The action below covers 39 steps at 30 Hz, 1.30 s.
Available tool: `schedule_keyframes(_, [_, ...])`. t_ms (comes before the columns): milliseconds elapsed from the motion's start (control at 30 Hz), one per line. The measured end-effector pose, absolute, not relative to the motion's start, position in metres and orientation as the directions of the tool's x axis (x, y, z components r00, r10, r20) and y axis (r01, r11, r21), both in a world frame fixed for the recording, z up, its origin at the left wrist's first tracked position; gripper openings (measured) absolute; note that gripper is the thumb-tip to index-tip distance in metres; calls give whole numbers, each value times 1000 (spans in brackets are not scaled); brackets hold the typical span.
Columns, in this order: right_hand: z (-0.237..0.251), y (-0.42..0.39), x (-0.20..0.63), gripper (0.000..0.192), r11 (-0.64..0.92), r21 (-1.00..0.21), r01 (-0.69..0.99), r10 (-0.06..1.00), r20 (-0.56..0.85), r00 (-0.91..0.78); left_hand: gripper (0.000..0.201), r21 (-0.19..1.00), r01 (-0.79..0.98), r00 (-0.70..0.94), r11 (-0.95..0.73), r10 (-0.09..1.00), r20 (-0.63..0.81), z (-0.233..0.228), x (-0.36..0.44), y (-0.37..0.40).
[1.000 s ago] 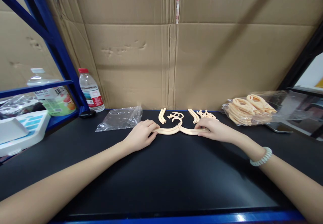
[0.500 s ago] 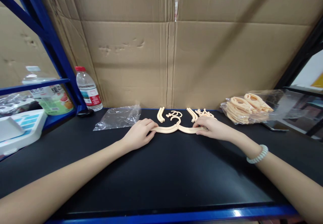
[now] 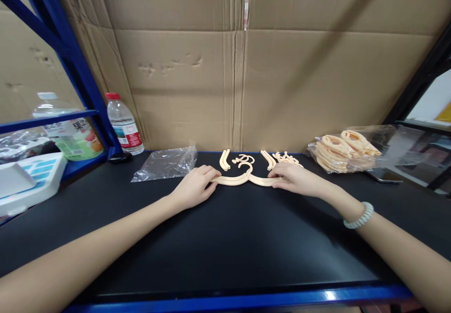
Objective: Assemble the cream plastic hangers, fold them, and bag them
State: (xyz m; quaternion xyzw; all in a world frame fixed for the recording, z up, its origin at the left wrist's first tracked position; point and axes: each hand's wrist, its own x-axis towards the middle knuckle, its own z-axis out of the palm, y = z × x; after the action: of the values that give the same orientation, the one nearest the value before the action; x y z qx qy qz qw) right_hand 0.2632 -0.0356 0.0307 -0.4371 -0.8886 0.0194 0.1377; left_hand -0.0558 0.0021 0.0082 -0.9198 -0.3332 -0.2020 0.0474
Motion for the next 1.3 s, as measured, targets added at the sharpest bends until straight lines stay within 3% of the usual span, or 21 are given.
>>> schedule_keyframes(133, [27, -33, 264, 20, 584, -157, 797, 795, 309, -522, 20, 87, 616, 692, -783, 591, 415, 6, -57, 4])
schedule_keyframes(267, [21, -19, 262, 20, 561, -131, 817, 785, 398, -475, 21, 221, 570, 640, -791, 597, 484, 5, -57, 14])
schedule_keyframes(367, [24, 5, 253, 20, 533, -75, 843, 800, 369, -474, 22, 315, 570, 576, -758, 643, 505, 8, -52, 33])
schedule_keyframes(467, [34, 35, 237, 24, 534, -12, 845, 807, 307, -505, 17, 373, 645, 514, -667, 739, 435, 12, -40, 57])
schedule_keyframes(867, [34, 97, 189, 24, 536, 71, 841, 824, 171, -540, 20, 242, 860, 369, -449, 876, 311, 21, -4, 108])
schedule_keyframes(1067, [42, 91, 195, 14, 517, 40, 855, 824, 246, -510, 21, 162, 866, 382, -472, 836, 395, 91, 15, 24])
schedule_keyframes(1167, [54, 80, 204, 17, 479, -13, 878, 822, 356, -444, 18, 105, 754, 545, -649, 706, 452, 132, 21, -54])
schedule_keyframes(1233, [61, 73, 209, 18, 437, -68, 897, 823, 432, -368, 17, 247, 682, 443, -689, 657, 610, 133, 23, -108])
schedule_keyframes(1300, [63, 68, 210, 18, 390, -139, 910, 823, 496, -276, 16, 431, 588, 217, -685, 647, 732, 109, 27, -152])
